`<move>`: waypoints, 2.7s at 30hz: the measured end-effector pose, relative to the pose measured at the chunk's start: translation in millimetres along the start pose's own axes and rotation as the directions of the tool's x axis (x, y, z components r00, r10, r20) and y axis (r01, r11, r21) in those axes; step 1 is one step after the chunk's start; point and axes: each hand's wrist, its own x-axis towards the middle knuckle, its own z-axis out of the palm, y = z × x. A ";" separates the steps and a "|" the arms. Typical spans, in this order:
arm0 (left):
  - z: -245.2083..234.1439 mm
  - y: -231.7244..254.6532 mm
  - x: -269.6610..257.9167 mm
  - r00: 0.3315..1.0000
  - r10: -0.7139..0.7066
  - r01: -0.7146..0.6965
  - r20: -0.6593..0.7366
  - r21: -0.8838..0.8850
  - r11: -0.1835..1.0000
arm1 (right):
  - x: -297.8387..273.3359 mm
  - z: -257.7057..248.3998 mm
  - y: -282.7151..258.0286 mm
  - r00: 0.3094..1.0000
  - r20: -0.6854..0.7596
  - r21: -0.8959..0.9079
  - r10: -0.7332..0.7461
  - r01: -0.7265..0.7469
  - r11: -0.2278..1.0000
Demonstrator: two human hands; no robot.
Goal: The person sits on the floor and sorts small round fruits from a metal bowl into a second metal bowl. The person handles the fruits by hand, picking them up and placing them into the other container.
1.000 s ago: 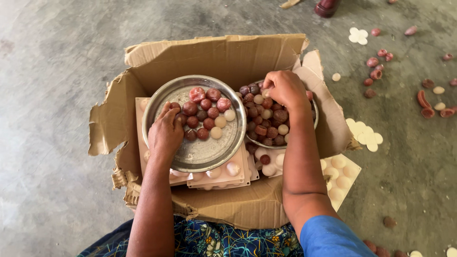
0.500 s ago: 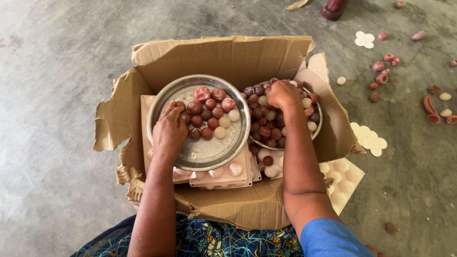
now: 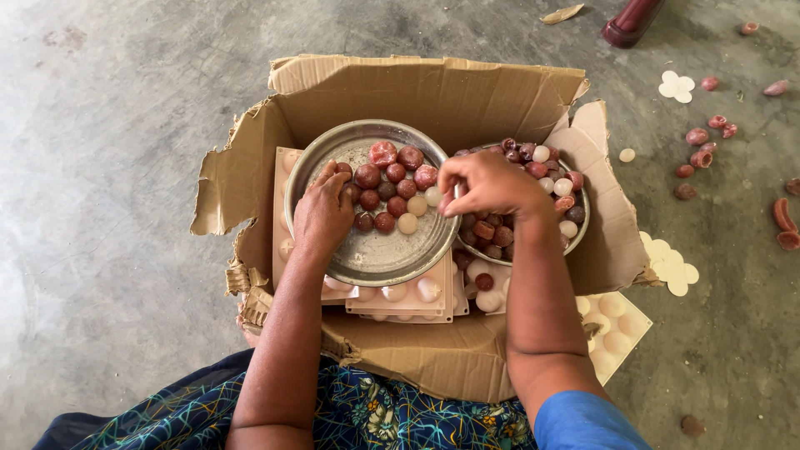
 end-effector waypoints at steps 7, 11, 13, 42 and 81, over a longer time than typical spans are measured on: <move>-0.3 1.1 -0.1 1.000 -0.018 0.018 0.025 -0.008 1.000 | 24.3 25.8 10.0 1.000 0.008 -0.287 0.004 -0.001 0.958; -0.4 0.8 -0.2 1.000 0.008 -0.008 0.009 0.008 1.000 | 29.2 30.6 14.3 0.999 -0.032 -0.339 0.005 -0.015 0.941; -1.0 1.5 -0.9 1.000 0.002 -0.002 0.015 0.012 1.000 | 28.3 34.0 10.5 0.997 -0.072 -0.383 0.023 -0.049 0.923; -9.2 11.0 -5.1 1.000 0.027 -0.027 0.000 -0.047 0.999 | -14.1 -30.9 86.3 0.779 -0.574 -0.198 0.253 -0.432 0.880; 6.9 -0.6 -0.9 0.940 0.233 -0.203 -0.249 0.141 0.969 | 39.0 88.8 -39.5 0.938 0.257 -0.379 -0.232 0.319 0.869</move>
